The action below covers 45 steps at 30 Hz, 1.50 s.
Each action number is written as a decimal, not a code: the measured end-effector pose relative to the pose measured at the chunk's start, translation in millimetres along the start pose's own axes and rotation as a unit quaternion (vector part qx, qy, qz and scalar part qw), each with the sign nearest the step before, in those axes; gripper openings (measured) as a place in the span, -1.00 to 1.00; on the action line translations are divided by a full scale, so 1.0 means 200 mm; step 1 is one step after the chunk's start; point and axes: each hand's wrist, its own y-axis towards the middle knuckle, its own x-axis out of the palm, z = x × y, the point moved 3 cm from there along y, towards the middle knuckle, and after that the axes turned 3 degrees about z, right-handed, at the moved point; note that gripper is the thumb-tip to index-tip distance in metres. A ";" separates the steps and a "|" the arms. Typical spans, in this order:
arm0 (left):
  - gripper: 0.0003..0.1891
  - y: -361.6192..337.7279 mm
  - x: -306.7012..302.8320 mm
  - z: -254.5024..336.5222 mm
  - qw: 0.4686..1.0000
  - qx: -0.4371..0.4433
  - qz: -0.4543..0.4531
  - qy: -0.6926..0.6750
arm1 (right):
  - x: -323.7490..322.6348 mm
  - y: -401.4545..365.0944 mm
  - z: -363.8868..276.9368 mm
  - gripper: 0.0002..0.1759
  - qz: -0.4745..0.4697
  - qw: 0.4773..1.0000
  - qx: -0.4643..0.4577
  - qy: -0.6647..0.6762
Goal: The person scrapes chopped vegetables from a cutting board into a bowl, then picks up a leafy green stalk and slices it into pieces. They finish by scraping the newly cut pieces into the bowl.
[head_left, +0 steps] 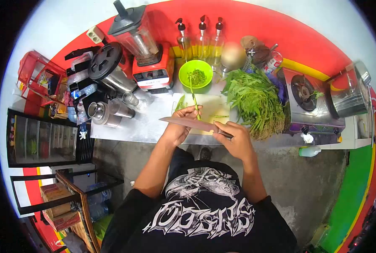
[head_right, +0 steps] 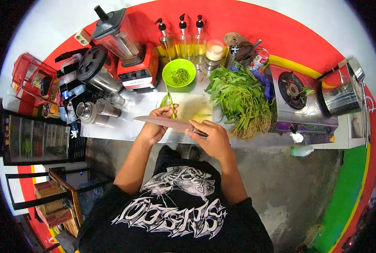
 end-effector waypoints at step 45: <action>-0.70 -0.07 -0.10 0.11 0.999 0.031 0.011 -0.011 | 0.14 0.06 -0.05 -0.55 -0.025 0.998 0.034 0.045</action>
